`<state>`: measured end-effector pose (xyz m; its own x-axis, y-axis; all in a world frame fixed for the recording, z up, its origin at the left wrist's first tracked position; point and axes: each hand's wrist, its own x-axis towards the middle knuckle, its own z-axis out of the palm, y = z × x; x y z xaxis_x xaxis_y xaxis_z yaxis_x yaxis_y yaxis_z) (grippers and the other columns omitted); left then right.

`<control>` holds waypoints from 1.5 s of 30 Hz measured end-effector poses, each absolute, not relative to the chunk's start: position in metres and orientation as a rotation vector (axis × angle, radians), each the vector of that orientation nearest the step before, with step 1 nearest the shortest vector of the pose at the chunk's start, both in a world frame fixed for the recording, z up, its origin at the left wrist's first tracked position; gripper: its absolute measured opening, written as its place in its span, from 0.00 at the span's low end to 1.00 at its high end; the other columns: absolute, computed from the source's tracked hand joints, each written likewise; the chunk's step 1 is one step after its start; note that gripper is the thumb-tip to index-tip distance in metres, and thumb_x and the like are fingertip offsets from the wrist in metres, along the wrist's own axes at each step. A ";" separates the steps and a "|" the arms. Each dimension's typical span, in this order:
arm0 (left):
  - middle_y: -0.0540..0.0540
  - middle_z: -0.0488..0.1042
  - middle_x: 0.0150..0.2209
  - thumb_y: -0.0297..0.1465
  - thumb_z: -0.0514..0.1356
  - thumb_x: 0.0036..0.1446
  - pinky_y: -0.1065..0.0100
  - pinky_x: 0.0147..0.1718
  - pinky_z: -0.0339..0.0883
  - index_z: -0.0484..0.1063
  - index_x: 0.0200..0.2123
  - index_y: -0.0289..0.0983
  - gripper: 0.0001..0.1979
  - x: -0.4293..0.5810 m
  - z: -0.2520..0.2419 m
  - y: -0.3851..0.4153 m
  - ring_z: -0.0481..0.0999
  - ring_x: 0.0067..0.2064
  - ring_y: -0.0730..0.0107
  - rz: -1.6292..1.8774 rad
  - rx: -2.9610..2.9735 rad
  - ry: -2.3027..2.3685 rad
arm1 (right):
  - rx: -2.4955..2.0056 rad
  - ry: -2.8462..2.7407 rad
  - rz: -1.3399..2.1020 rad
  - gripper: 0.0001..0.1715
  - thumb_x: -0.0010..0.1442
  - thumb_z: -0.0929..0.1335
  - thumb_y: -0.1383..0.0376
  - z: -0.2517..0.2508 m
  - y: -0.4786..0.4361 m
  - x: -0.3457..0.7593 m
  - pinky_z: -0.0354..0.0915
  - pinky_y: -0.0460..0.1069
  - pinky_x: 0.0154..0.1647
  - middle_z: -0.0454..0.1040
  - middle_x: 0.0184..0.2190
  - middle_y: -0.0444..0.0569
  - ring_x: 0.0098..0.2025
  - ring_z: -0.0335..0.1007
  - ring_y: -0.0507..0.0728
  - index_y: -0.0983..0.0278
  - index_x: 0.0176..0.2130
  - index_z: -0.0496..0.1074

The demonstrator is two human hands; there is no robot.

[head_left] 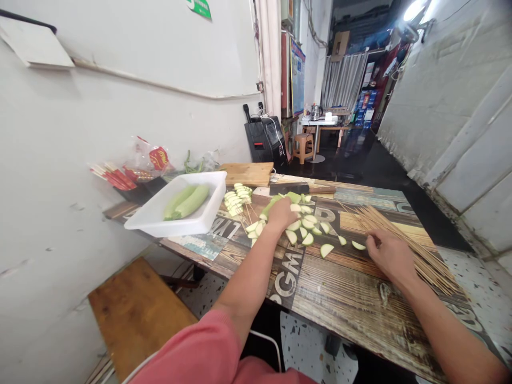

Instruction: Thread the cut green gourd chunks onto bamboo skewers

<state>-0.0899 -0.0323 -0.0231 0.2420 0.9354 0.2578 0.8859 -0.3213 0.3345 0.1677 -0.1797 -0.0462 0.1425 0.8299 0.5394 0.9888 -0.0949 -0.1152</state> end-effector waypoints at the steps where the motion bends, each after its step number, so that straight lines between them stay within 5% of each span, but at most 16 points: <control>1: 0.41 0.72 0.38 0.31 0.58 0.48 0.67 0.37 0.60 0.67 0.39 0.36 0.13 -0.090 -0.022 -0.032 0.70 0.40 0.60 0.641 2.379 1.765 | -1.978 -1.739 -0.471 0.14 0.54 0.61 0.64 -0.046 -0.180 0.168 0.61 0.48 0.29 0.76 0.27 0.50 0.28 0.71 0.57 0.65 0.32 0.74; 16: 0.44 0.73 0.42 0.22 0.57 0.48 0.68 0.40 0.61 0.69 0.43 0.38 0.17 -0.095 -0.021 -0.031 0.71 0.42 0.64 0.714 2.205 1.648 | -1.899 -1.747 -0.391 0.15 0.54 0.61 0.64 -0.050 -0.178 0.168 0.64 0.49 0.30 0.76 0.27 0.50 0.29 0.72 0.57 0.65 0.34 0.75; 21: 0.45 0.74 0.40 0.25 0.60 0.48 0.69 0.40 0.63 0.72 0.35 0.36 0.09 -0.085 -0.022 -0.030 0.71 0.40 0.67 0.920 1.994 1.453 | -1.687 -1.665 -0.188 0.18 0.58 0.59 0.61 -0.046 -0.182 0.153 0.67 0.51 0.39 0.77 0.37 0.51 0.38 0.74 0.57 0.64 0.41 0.74; 27: 0.42 0.74 0.34 0.25 0.57 0.54 0.81 0.20 0.59 0.69 0.36 0.32 0.05 -0.065 -0.014 -0.041 0.69 0.25 0.81 0.965 0.991 0.816 | -1.575 -1.762 0.031 0.18 0.60 0.60 0.60 -0.038 -0.194 0.120 0.69 0.49 0.39 0.77 0.40 0.48 0.38 0.74 0.56 0.61 0.44 0.73; 32: 0.40 0.74 0.31 0.23 0.56 0.55 0.85 0.13 0.55 0.69 0.33 0.28 0.04 -0.061 -0.010 -0.045 0.67 0.21 0.84 0.874 0.578 0.655 | -1.539 -1.810 0.037 0.19 0.60 0.60 0.60 -0.039 -0.197 0.113 0.70 0.48 0.38 0.76 0.40 0.48 0.38 0.75 0.57 0.61 0.47 0.72; 38: 0.39 0.75 0.30 0.25 0.55 0.57 0.74 0.27 0.71 0.69 0.34 0.28 0.05 -0.053 -0.012 -0.051 0.76 0.29 0.72 0.882 0.523 0.737 | -1.545 -1.829 0.067 0.19 0.60 0.61 0.61 -0.041 -0.197 0.114 0.69 0.47 0.36 0.77 0.40 0.49 0.37 0.75 0.56 0.63 0.46 0.73; 45: 0.38 0.76 0.31 0.24 0.56 0.56 0.67 0.36 0.72 0.69 0.35 0.27 0.05 -0.051 -0.013 -0.052 0.77 0.32 0.68 0.911 0.474 0.730 | -1.549 -1.833 0.058 0.17 0.59 0.61 0.61 -0.043 -0.196 0.115 0.70 0.48 0.36 0.76 0.39 0.48 0.36 0.75 0.57 0.60 0.45 0.74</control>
<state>-0.0510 -0.0521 -0.0127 0.4044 0.8396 -0.3627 -0.5369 0.5390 0.6490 0.1146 -0.1964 -0.0429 -0.0141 0.8725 0.4884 0.8396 0.2756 -0.4681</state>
